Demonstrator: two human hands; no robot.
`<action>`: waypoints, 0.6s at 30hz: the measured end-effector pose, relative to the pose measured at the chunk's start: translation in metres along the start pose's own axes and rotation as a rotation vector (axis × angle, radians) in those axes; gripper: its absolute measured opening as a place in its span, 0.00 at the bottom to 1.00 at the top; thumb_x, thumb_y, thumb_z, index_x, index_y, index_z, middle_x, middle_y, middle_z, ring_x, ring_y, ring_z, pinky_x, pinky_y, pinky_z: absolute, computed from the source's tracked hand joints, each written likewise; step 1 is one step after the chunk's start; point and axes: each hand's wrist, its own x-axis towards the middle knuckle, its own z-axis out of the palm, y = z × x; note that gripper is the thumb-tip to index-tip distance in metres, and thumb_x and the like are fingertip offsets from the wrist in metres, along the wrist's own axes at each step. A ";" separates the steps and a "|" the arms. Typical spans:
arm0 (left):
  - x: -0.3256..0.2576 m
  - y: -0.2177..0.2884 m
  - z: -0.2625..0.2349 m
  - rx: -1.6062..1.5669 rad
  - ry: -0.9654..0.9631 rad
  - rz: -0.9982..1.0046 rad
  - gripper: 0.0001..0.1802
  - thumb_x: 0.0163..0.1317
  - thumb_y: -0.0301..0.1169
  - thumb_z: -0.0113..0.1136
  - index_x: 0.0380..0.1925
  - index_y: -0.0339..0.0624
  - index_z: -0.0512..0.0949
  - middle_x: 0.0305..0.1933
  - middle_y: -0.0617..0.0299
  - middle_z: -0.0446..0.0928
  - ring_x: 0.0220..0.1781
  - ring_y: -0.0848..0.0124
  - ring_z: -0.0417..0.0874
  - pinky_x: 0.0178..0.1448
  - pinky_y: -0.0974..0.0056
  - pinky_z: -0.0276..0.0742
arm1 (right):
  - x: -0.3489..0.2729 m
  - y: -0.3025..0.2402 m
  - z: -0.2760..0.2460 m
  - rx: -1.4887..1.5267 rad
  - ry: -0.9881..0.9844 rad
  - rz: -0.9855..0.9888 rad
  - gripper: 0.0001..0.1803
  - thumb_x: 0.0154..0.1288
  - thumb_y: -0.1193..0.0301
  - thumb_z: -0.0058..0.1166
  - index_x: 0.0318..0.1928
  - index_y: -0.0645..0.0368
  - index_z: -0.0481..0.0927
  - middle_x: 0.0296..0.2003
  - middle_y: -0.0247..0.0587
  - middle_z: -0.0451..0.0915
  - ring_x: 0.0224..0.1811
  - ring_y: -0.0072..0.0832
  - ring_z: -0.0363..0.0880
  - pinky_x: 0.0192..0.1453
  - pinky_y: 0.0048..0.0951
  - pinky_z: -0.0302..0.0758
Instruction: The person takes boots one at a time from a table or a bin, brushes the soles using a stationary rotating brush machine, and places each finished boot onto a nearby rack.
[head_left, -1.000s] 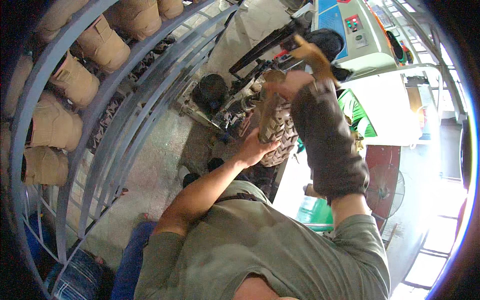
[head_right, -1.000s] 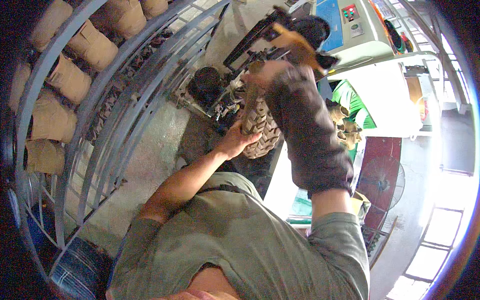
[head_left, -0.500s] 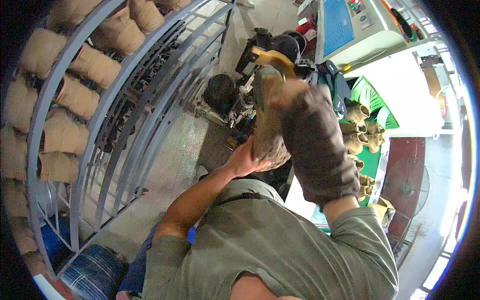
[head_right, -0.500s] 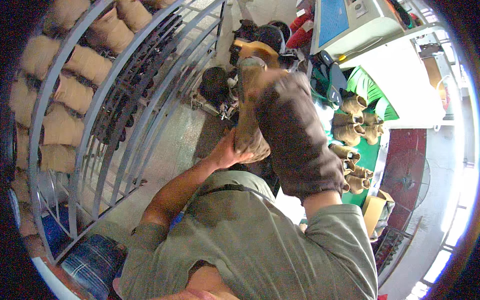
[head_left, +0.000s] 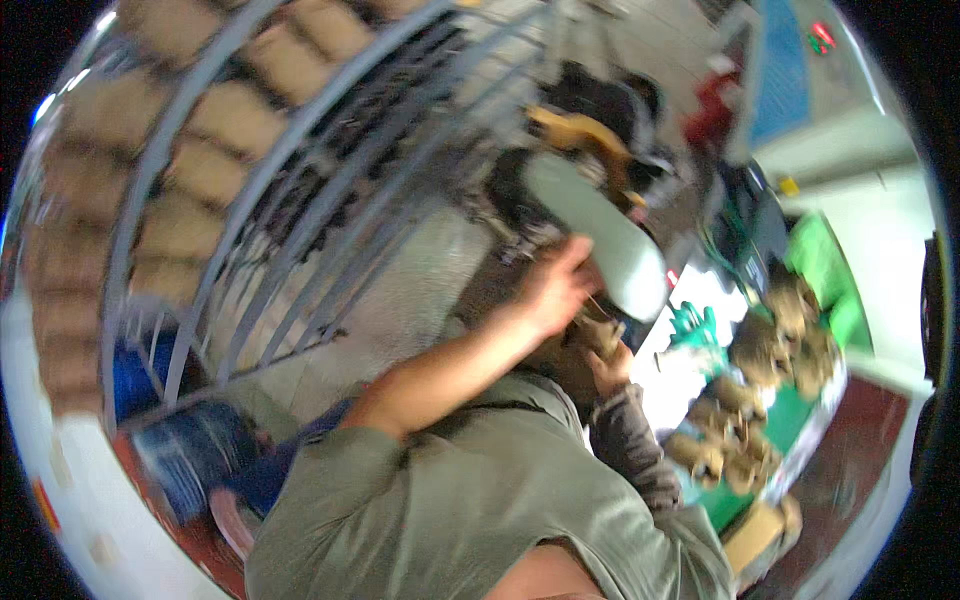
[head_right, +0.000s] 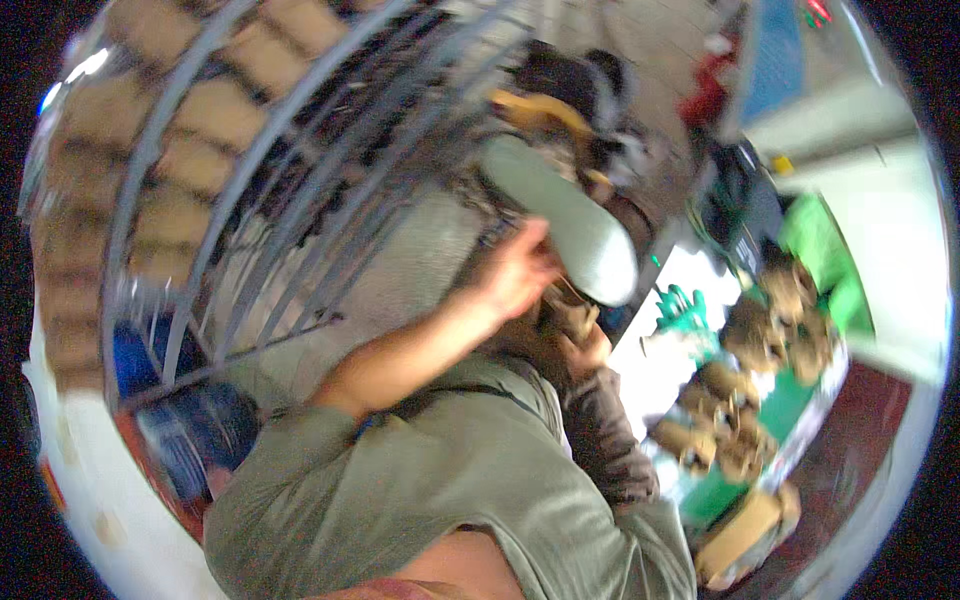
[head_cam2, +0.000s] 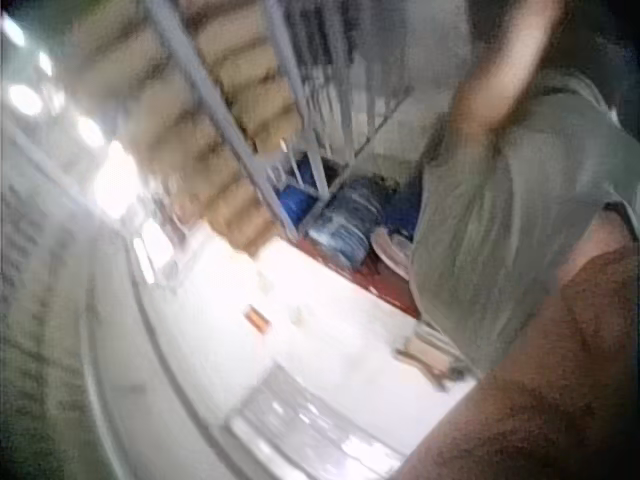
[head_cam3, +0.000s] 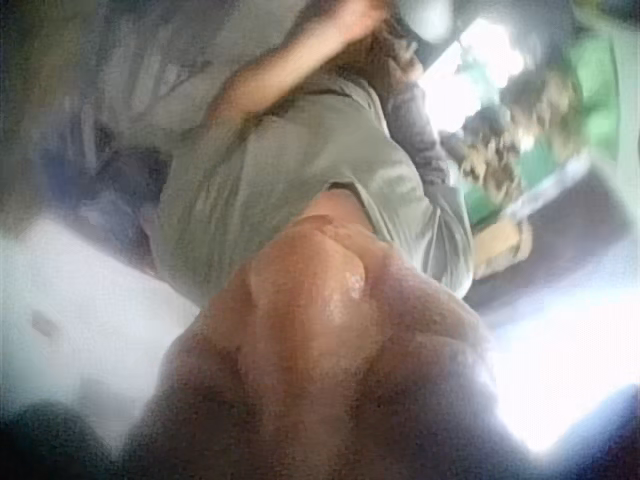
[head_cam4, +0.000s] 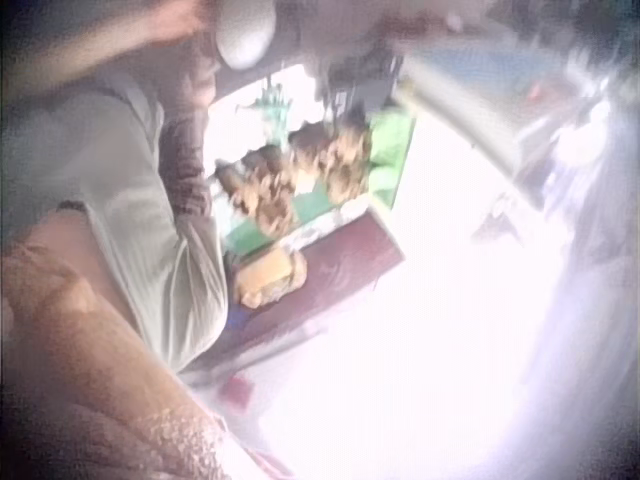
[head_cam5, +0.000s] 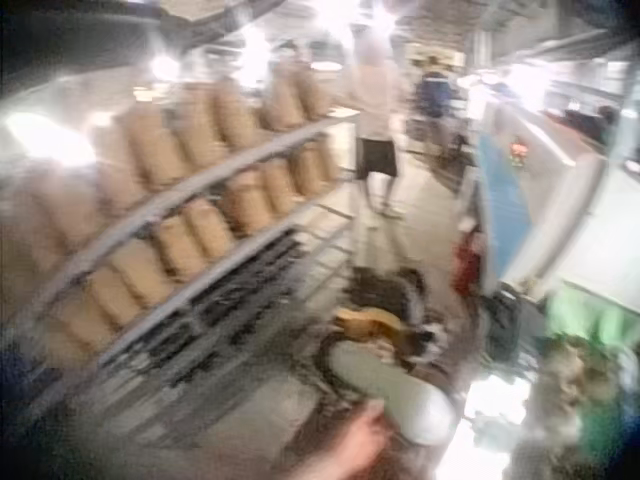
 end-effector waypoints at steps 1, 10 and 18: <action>0.013 -0.013 0.024 -0.058 0.041 0.063 0.25 0.68 0.45 0.59 0.58 0.43 0.72 0.59 0.58 0.76 0.62 0.63 0.75 0.70 0.52 0.68 | 0.007 0.003 0.003 -0.018 -0.028 -0.014 0.25 0.58 0.78 0.62 0.57 0.68 0.73 0.52 0.44 0.81 0.54 0.31 0.80 0.62 0.34 0.73; -0.080 0.030 0.052 0.187 0.039 0.121 0.40 0.57 0.44 0.71 0.66 0.43 0.65 0.57 0.55 0.77 0.55 0.64 0.78 0.60 0.54 0.75 | 0.059 -0.048 0.075 0.149 -0.419 -0.127 0.22 0.61 0.78 0.59 0.57 0.66 0.75 0.52 0.44 0.81 0.55 0.32 0.78 0.64 0.36 0.71; -0.377 0.144 -0.109 0.769 0.071 0.566 0.44 0.48 0.32 0.79 0.64 0.38 0.66 0.61 0.54 0.74 0.64 0.63 0.73 0.67 0.54 0.69 | 0.019 -0.233 0.333 0.232 -0.854 -0.329 0.21 0.64 0.78 0.58 0.58 0.66 0.77 0.52 0.42 0.81 0.54 0.30 0.79 0.62 0.33 0.72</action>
